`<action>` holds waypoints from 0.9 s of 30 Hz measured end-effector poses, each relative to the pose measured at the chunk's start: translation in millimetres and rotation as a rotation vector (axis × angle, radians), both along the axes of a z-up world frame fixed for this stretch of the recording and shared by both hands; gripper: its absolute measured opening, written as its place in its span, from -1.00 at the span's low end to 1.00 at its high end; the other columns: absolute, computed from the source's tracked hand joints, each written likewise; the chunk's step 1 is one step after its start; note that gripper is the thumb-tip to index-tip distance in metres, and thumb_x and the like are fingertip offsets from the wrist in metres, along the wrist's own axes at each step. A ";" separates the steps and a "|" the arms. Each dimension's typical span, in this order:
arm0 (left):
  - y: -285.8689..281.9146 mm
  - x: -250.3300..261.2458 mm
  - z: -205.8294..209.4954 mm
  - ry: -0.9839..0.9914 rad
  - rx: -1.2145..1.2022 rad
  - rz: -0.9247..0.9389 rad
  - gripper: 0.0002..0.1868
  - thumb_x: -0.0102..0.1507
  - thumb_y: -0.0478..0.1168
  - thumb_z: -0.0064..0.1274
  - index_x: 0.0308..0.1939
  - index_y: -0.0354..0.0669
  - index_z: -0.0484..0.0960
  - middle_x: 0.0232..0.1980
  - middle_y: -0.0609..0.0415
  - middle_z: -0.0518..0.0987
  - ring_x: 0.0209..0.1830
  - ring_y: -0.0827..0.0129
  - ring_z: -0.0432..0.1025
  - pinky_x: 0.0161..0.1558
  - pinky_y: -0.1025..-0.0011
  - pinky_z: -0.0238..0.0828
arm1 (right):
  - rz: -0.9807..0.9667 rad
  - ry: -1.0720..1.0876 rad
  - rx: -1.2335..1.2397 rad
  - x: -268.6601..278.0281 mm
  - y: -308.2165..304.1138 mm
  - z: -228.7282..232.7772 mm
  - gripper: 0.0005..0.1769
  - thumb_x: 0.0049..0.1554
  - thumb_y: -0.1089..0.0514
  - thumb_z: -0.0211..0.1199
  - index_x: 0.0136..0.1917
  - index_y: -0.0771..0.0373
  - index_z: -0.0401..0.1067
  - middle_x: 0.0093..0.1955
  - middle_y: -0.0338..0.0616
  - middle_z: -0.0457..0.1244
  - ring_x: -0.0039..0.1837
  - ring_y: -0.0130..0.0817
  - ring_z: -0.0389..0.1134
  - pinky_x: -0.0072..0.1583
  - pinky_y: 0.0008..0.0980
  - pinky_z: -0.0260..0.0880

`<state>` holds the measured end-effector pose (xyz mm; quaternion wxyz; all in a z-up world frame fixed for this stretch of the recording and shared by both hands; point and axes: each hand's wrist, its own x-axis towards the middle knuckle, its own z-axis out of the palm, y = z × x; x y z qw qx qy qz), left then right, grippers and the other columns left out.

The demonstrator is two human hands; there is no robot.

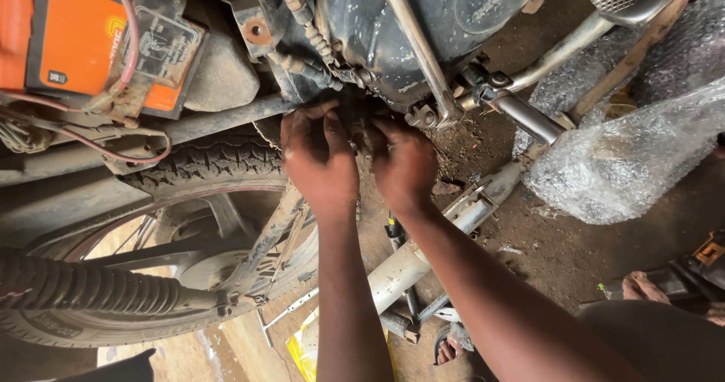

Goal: Replacing or repairing components on a motorcycle, specifically working on the exhaust system and engine area.

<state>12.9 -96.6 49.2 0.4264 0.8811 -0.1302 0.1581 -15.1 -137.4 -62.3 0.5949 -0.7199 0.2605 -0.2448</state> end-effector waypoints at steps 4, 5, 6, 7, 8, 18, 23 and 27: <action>1.2 -0.8 4.8 -0.164 0.164 -0.029 -0.82 0.32 -0.44 0.02 -0.05 -0.33 0.68 -0.02 -0.06 0.60 -0.02 0.22 0.56 0.09 0.34 0.47 | -0.025 -0.081 -0.022 -8.6 -5.4 -10.7 -0.85 0.21 0.21 0.32 0.06 0.16 0.62 -0.10 -0.09 0.46 -0.14 -0.23 0.51 -0.07 -0.30 0.48; -1.0 -1.3 7.6 -0.037 0.079 0.006 -0.84 0.31 -0.39 0.02 -0.08 -0.30 0.67 -0.05 -0.05 0.59 -0.10 0.23 0.58 0.00 0.35 0.50 | -0.023 -0.050 0.004 -8.8 -6.4 -11.1 -0.83 0.19 0.22 0.31 0.07 0.17 0.61 -0.11 -0.09 0.46 -0.16 -0.22 0.51 -0.11 -0.29 0.47; -2.3 -2.2 11.0 0.090 -0.004 0.044 -0.86 0.30 -0.35 0.02 -0.11 -0.27 0.65 -0.07 -0.04 0.59 -0.19 0.23 0.60 -0.10 0.37 0.54 | -0.017 -0.021 0.030 -9.2 -6.6 -11.1 -0.80 0.17 0.23 0.29 0.07 0.18 0.61 -0.11 -0.08 0.46 -0.18 -0.21 0.51 -0.14 -0.28 0.47; -0.3 -2.7 9.3 0.088 -0.008 0.049 -0.86 0.30 -0.35 0.02 -0.11 -0.27 0.65 -0.07 -0.04 0.59 -0.19 0.23 0.60 -0.10 0.37 0.54 | -0.012 -0.022 0.027 -9.8 -7.7 -10.4 -0.80 0.17 0.23 0.29 0.07 0.18 0.61 -0.11 -0.08 0.46 -0.18 -0.21 0.51 -0.14 -0.28 0.47; 1.4 -1.8 8.3 0.013 0.064 0.046 -0.85 0.30 -0.35 0.03 -0.10 -0.26 0.67 -0.08 -0.06 0.60 -0.15 0.21 0.60 -0.05 0.35 0.52 | -0.004 -0.018 0.040 -8.7 -9.0 -9.2 -0.82 0.17 0.22 0.31 0.05 0.19 0.61 -0.12 -0.08 0.46 -0.19 -0.23 0.51 -0.14 -0.28 0.47; 3.4 3.9 -0.8 -0.014 0.114 0.027 -0.72 0.29 -0.36 0.02 0.03 -0.16 0.74 0.00 -0.03 0.60 -0.05 0.27 0.60 0.03 0.38 0.56 | 0.080 -0.168 0.169 7.7 -1.1 3.7 -0.77 0.12 0.35 0.25 0.04 0.22 0.61 -0.07 -0.10 0.48 -0.08 -0.30 0.53 0.00 -0.34 0.51; 2.6 1.9 -4.4 -0.088 0.185 0.025 -0.72 0.31 -0.39 0.03 0.05 -0.16 0.75 -0.01 -0.04 0.60 -0.03 0.25 0.59 0.06 0.36 0.54 | 0.083 -0.087 0.255 12.0 -2.4 15.4 -0.79 0.13 0.36 0.27 0.01 0.21 0.61 -0.09 -0.10 0.48 -0.09 -0.31 0.53 -0.02 -0.33 0.50; 0.0 0.1 0.6 -0.051 0.161 0.047 -0.71 0.30 -0.38 0.04 0.05 -0.13 0.75 -0.02 -0.03 0.60 -0.05 0.26 0.59 0.03 0.36 0.54 | 0.059 -0.140 0.176 15.1 -0.8 9.8 -0.79 0.14 0.36 0.27 0.05 0.25 0.60 -0.03 -0.06 0.47 -0.03 -0.24 0.53 0.05 -0.30 0.51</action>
